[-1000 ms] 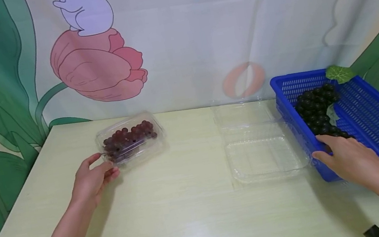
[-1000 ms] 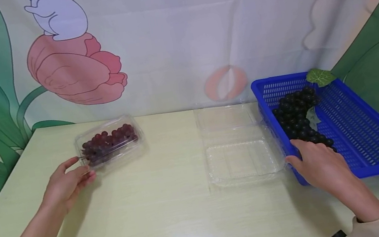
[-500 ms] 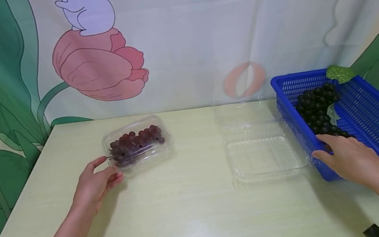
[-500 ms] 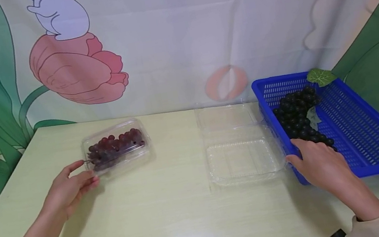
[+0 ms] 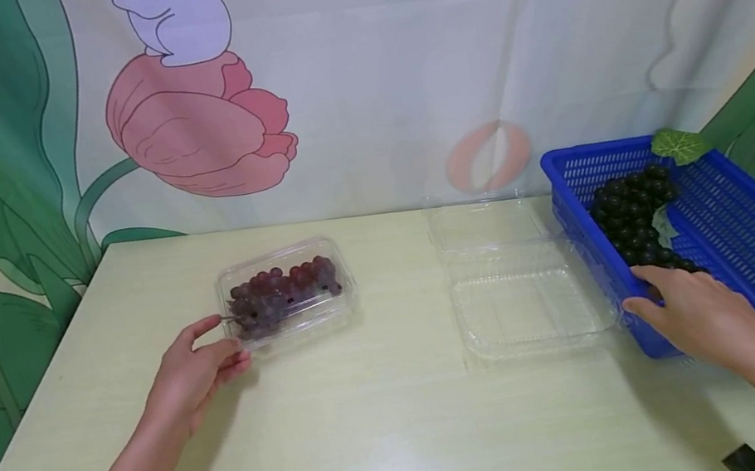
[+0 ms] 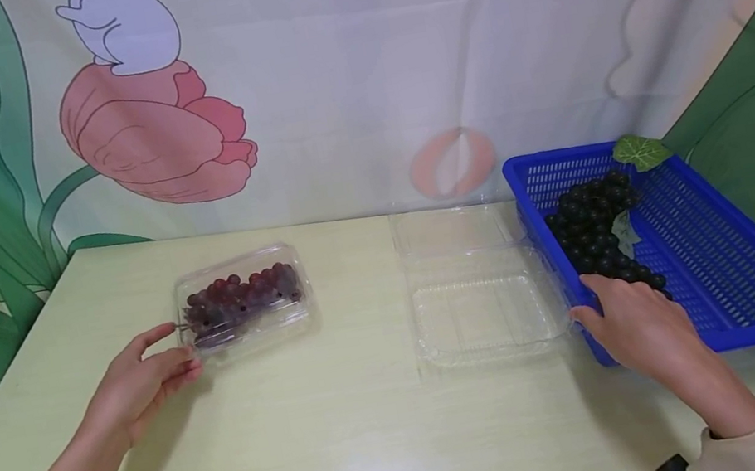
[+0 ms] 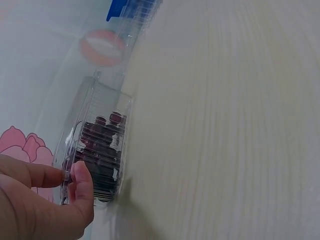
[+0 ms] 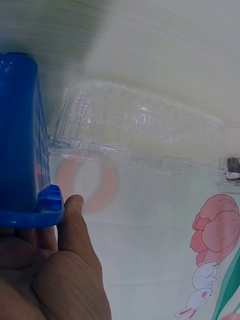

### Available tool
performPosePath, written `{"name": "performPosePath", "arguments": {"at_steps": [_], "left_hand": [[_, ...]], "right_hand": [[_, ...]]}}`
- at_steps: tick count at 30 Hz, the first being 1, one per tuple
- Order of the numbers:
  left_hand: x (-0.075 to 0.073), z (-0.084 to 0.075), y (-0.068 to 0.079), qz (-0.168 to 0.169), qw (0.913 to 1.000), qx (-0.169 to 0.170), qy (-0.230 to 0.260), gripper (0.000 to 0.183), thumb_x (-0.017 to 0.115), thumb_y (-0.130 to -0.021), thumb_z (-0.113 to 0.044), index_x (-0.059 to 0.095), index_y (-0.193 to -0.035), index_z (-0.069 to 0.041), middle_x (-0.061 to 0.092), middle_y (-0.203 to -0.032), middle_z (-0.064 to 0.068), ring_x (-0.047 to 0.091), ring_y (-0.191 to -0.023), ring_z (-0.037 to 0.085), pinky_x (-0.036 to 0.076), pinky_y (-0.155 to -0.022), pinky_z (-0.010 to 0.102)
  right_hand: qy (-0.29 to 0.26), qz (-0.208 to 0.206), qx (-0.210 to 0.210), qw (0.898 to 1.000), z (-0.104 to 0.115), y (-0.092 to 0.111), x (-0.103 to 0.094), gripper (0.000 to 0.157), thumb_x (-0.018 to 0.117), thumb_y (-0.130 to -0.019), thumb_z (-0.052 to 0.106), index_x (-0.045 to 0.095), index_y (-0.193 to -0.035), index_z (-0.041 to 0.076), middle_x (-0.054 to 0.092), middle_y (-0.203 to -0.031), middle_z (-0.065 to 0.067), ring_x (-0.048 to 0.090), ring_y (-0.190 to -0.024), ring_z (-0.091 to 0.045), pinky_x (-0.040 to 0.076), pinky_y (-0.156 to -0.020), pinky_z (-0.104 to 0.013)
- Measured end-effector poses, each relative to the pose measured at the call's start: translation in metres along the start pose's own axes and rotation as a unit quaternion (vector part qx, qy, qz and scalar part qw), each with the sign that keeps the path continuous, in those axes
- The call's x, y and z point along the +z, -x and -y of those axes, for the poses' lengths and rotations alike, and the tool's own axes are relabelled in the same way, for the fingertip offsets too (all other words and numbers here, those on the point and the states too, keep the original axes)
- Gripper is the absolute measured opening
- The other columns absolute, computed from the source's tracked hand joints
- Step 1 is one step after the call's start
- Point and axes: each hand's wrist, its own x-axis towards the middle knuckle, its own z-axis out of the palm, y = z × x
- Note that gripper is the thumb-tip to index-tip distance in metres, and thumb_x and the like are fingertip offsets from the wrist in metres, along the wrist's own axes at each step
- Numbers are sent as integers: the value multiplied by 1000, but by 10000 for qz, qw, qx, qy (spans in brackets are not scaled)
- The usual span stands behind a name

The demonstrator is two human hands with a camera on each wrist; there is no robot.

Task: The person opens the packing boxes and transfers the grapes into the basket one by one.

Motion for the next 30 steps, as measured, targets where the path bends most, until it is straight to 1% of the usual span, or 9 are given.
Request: {"name": "performPosePath", "arguments": {"at_steps": [8,15,25,30], "left_hand": [[2,3,7,189,9995,80,-239,72,55,-105,-6,13,-163,0,62,-115,17,69,-90,13,60,-85,25],[4,7,11,254,9993,84,-269,72,54,-104,-6,14,-163,0,66,-110,14,69,-89,13,60,-85,26],[8,10,18,391,9986,165,-327,70,54,-104,-5,16,-162,2,64,-113,17,69,-91,14,60,-87,27],[10,11,21,484,9980,125,-396,69,54,-104,-6,17,-162,1,63,-114,18,68,-93,16,59,-89,28]], "right_hand": [[3,10,14,10000,0,0,-1,64,59,-107,29,38,-151,-13,49,-54,-4,37,-44,-15,31,-43,-32],[6,28,36,10000,0,-1,0,64,59,-107,29,37,-151,-12,50,-56,-4,37,-45,-16,31,-43,-32],[10,18,25,10000,-1,-1,1,64,59,-107,29,38,-151,-12,48,-54,-4,34,-44,-14,29,-44,-31],[6,-2,16,10000,0,-1,0,64,59,-107,29,38,-151,-12,47,-53,-3,33,-44,-14,28,-43,-30]]}}
